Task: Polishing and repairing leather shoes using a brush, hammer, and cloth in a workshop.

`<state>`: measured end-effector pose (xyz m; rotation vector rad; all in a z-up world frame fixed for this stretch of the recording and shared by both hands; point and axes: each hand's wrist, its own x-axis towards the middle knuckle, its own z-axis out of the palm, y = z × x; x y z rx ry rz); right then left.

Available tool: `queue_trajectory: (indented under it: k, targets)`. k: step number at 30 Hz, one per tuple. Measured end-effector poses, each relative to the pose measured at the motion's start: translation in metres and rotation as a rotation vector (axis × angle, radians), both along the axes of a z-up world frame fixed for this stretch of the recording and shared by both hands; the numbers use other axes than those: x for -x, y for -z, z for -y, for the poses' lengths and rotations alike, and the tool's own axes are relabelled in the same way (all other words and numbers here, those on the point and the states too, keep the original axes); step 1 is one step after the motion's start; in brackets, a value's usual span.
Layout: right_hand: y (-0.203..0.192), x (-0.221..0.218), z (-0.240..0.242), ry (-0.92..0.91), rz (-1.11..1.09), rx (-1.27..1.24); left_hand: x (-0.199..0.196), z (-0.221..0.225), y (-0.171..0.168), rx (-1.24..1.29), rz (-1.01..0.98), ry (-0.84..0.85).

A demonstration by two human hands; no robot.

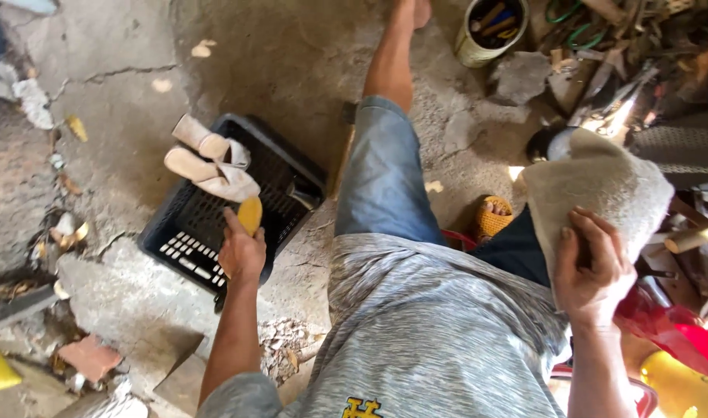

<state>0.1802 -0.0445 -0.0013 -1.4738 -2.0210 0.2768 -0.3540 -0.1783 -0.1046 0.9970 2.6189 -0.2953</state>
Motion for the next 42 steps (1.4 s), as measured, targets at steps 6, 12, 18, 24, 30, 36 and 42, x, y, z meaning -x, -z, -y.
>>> queue_trajectory:
  k: [6,12,18,24,30,36,42]
  targets:
    - [-0.010,0.011,-0.013,-0.016,-0.044,0.029,-0.035,-0.053,0.040,-0.539,0.240,-0.267]
    - [0.012,-0.001,-0.004,0.034,-0.073,0.019,-0.023,-0.053,0.145,-0.579,0.338,-0.505]
    - [0.008,-0.002,-0.006,0.072,-0.083,-0.007,-0.042,-0.060,0.050,-0.520,0.523,-0.690]
    - [-0.001,0.004,-0.008,0.057,-0.134,0.061,-0.060,-0.056,-0.021,-0.945,0.721,-0.970]
    - [-0.019,0.038,-0.007,-0.017,-0.431,0.483,-0.121,-0.072,-0.079,-1.160,1.161,-0.728]
    - [-0.074,0.098,0.004,-0.126,-1.164,0.774,-0.269,-0.150,-0.195,-0.667,1.327,-0.180]
    - [-0.063,0.019,0.009,0.471,-0.468,0.439,-0.321,-0.164,-0.148,-0.496,1.456,0.203]
